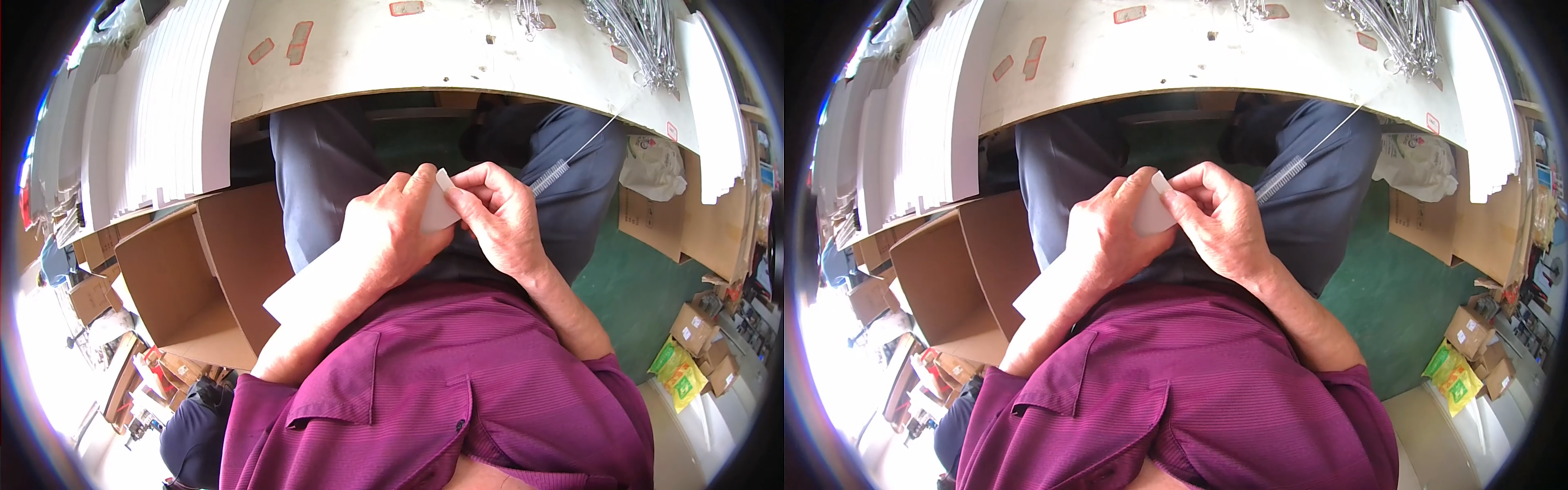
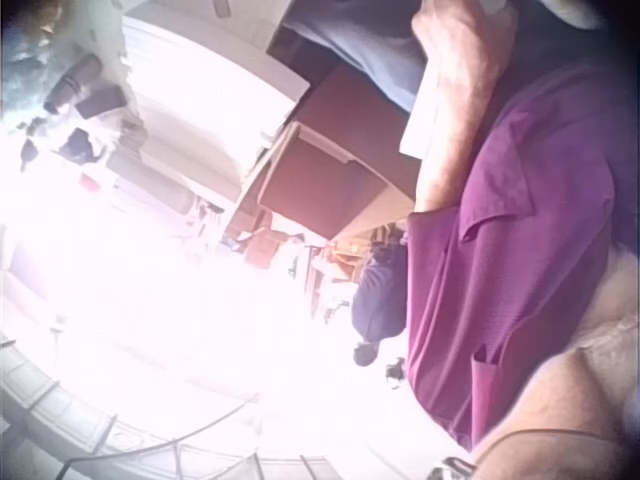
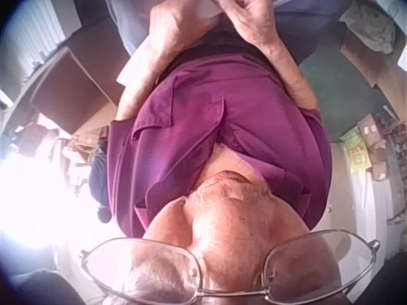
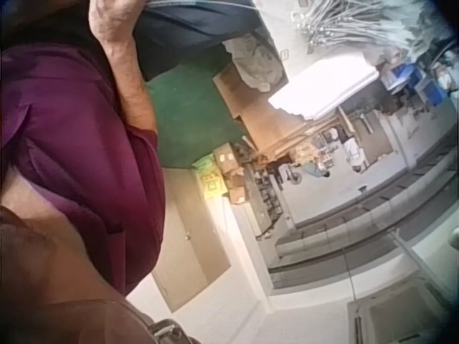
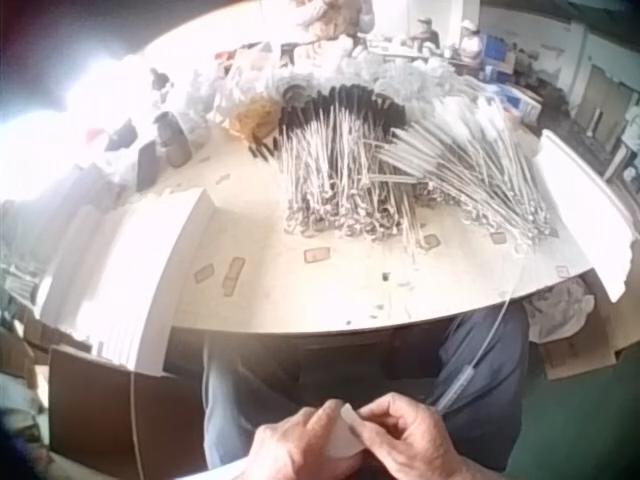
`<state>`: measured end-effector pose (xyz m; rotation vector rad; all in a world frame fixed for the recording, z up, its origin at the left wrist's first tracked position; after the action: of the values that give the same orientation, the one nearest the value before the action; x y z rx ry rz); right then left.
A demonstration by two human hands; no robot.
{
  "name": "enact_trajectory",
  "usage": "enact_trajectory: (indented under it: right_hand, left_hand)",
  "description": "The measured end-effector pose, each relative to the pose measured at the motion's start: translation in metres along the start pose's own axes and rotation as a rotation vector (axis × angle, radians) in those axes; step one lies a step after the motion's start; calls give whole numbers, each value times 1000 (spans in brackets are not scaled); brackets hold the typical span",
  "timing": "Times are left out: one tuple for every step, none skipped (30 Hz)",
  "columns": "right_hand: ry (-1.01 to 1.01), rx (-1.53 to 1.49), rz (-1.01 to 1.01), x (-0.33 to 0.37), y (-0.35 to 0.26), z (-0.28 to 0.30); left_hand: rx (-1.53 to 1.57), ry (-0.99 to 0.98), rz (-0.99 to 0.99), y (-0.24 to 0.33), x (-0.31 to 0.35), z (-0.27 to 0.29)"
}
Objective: Assembling wire-handled brushes and placing them into cardboard sleeves.
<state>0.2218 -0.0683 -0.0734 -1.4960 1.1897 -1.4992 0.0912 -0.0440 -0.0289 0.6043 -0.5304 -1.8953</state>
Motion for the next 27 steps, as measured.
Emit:
enact_trajectory:
  right_hand:
    - [-3, 6, -6, 0, 1, 0]
    - [-4, 7, -7, 1, 1, 0]
    - [1, 23, 10, 1, 1, 1]
    - [5, 38, 27, 1, 0, 1]
    - [4, 40, 27, 1, -1, 1]
    - [14, 62, 42, 1, -2, 1]
    - [24, 85, 56, 1, -4, 2]
    - [24, 86, 56, 1, -4, 2]
    - [29, 102, 62, 1, -4, 2]
    - [33, 118, 68, 2, -5, 3]
    - [33, 119, 67, 2, -5, 3]
    - [36, 117, 77, 2, -6, 3]
    - [40, 115, 86, 2, -7, 3]
    - [39, 115, 86, 2, -6, 3]
    - [46, 116, 89, 3, -6, 3]
    - [53, 117, 92, 3, -6, 4]
    - [52, 117, 91, 3, -6, 3]
    - [58, 126, 89, 2, -6, 4]
    - [63, 135, 86, 2, -5, 5]
    - [63, 136, 86, 2, -6, 4]
    - [72, 141, 80, 2, -5, 5]
    - [80, 146, 75, 2, -5, 6]
    - [79, 146, 74, 2, -4, 6]
    - [80, 145, 68, 2, -3, 7]
    - [82, 144, 62, 2, -2, 8]
    - [82, 145, 62, 2, -2, 8]
    - [77, 154, 60, 2, -2, 8]
  left_hand:
    - [-7, -6, -3, 0, 0, -1]
    - [-13, -12, -6, 0, 1, -2]
    - [-12, -12, -4, 0, 1, -2]
    - [-17, -10, -6, 0, 2, -3]
    - [-22, -8, -8, 0, 2, -3]
    - [-22, -8, -7, 0, 2, -3]
    - [-24, -17, -7, 0, 1, -3]
    - [-27, -26, -6, 0, 1, -3]
    - [-27, -26, -5, -1, 2, -4]
    - [-14, -5, -41, 1, 2, -3]
    - [-1, 17, -77, 3, 3, -2]
    - [-1, 17, -75, 3, 3, -2]
    - [-1, 18, -75, 3, 3, -2]
    - [-1, 19, -74, 3, 3, -2]
    - [-1, 19, -74, 4, 3, -3]
    - [-11, 10, -37, 2, 4, -4]
    - [-21, 2, 0, -1, 4, -4]
    - [-20, 2, 0, -1, 4, -4]
    - [-20, 4, -1, 0, 5, -3]
    - [-19, 5, -2, 0, 5, -3]
    - [-19, 5, -1, 0, 5, -3]
    - [-16, 0, 2, 0, 5, -3]
    - [-14, -5, 4, 0, 6, -3]
    - [-13, -5, 5, -1, 6, -3]
    - [-9, -12, 16, -2, 7, -3]
    - [-5, -18, 27, -4, 8, -4]
    - [-5, -18, 27, -4, 8, -4]
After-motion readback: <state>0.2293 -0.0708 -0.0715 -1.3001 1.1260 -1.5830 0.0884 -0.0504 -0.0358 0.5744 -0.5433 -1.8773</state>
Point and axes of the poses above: each hand's wrist, its own x-axis away from the middle knuckle, its own z-axis out of the back of the hand, y = z × x, the point moved 9 cm from there along -x, towards the middle knuckle, and after that the axes turned 9 degrees about y, right-handed, at the moved point
